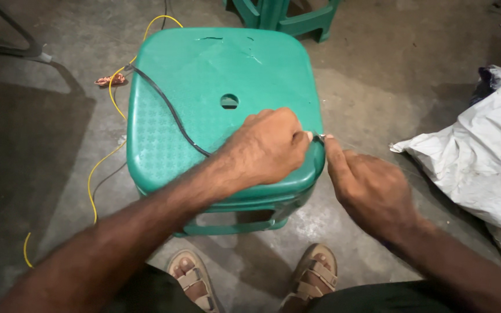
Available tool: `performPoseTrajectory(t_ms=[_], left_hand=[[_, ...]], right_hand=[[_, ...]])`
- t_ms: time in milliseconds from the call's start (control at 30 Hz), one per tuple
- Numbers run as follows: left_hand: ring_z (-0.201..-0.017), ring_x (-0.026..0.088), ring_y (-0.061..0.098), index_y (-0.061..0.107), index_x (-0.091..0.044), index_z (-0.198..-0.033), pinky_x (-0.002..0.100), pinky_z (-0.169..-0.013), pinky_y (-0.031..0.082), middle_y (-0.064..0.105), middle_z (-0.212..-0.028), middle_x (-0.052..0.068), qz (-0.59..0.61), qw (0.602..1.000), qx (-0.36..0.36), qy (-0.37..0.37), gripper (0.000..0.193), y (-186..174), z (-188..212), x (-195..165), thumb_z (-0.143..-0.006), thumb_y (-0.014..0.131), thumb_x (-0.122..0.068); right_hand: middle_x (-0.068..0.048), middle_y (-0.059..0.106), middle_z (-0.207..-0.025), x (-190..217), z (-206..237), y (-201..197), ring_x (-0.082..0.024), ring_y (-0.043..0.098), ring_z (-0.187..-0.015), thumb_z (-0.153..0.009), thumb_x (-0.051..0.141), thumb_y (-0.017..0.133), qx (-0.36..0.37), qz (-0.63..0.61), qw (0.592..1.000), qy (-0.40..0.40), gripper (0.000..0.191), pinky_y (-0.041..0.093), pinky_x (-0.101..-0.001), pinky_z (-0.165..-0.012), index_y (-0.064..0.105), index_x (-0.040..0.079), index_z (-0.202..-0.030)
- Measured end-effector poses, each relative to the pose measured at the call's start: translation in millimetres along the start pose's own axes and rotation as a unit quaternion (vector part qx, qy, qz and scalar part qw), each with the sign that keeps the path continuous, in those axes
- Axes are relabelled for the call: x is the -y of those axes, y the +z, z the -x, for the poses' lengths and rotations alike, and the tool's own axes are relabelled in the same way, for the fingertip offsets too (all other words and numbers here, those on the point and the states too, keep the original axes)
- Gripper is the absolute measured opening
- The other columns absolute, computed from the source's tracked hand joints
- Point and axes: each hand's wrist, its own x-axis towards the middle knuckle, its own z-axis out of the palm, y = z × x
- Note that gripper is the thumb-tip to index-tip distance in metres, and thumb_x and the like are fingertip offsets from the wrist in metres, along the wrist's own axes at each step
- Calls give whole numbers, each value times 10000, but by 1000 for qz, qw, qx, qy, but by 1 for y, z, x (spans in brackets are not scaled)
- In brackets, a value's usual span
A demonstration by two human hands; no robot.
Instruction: The person holds a black electrical wire against a green plastic stool and uses a small blade to cut and strip the insulation from the wire end, pulling the cut insulation off by hand and exposing the copper conductor, repeating the process along the wire.
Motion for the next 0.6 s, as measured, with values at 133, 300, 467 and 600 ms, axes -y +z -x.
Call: performPoseTrajectory(t_ms=[133,300,467,600], left_hand=[[-795,447,695,660,33,-766,546,-714,531,692,-786,253,2,1000,10,-15,361,0,-3,2,-924,588,-283],[-787,461,680,672,31,-760,559,-691,517,679,-776,252,0,1000,-17,20,362,2,-2,5,-927,597,-282],[-761,453,691,658,30,-759,547,-684,526,683,-753,246,4,1000,-5,10,365,3,2,3,-932,587,-283],[-786,459,684,686,1,-757,544,-689,526,672,-773,259,18,1000,-23,12,355,3,7,-3,-918,612,-307]], right_hand=[[-112,682,-822,1,-4,0,-249,662,-683,-888,58,659,3,6,1000,1,391,523,-365,-612,654,-32,-1268],[-111,688,-845,-1,-7,-3,-239,666,-688,-844,35,645,15,22,999,-18,442,534,-353,-635,652,-45,-1279],[-118,675,-817,-4,3,8,-241,671,-662,-893,61,639,20,35,999,-29,409,530,-351,-593,633,-65,-1282],[-119,680,-812,-11,20,35,-269,674,-647,-881,66,611,57,-24,998,6,325,528,-382,-564,644,-33,-1189]])
